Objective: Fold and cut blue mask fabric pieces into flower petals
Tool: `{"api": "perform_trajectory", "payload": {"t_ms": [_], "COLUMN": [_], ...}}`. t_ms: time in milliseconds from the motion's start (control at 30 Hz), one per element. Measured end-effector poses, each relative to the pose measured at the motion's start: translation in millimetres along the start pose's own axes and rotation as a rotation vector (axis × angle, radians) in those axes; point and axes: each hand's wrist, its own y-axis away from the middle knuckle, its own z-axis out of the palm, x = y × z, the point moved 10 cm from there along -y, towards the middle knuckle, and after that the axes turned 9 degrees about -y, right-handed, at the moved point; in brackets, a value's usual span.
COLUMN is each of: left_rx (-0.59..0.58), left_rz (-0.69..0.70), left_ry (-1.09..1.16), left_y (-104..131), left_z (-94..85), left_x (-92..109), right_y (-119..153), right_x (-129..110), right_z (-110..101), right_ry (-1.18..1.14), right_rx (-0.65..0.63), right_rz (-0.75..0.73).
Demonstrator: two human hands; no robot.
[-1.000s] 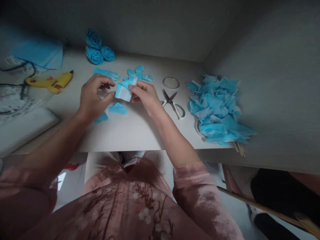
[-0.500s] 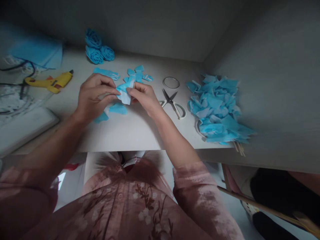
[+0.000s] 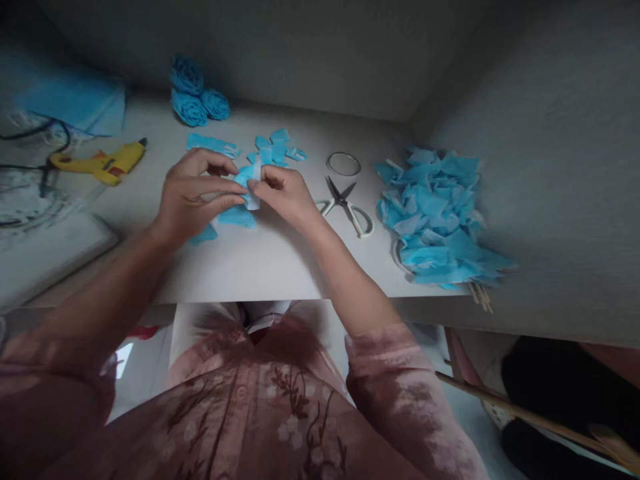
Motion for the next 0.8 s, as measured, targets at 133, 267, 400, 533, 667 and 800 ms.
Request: {"api": "perform_trajectory", "payload": {"t_ms": [133,267,400,533,667,800], "left_rx": [-0.003,0.052,0.066,0.067,0.022,0.029], "left_rz": [-0.018,-0.083,-0.122,-0.151,-0.226,-0.235], "left_ry": [0.033,0.056,0.133,0.185,0.224,0.237], "left_y": [2.8,5.2,7.2,7.9,8.4,8.6], "left_z": [3.3,1.5,4.1,5.4,9.5,9.7], "left_x": [-1.6,-7.9,-16.3,-20.3,-23.4,-25.1], "right_y": [-0.1,0.1,0.3,0.8,-0.2,-1.2], "right_x": [0.0,-3.4,-6.8,-7.4,-5.5,-1.2], "right_z": [1.7,3.0,3.5,4.6,5.1,5.4], "right_ry": [0.008,0.028,0.053,0.056,0.041,0.031], "right_rx": [-0.029,-0.034,-0.029,-0.047,-0.070,-0.082], "right_rz": [-0.023,-0.044,-0.057,-0.063,-0.079,-0.071]}}
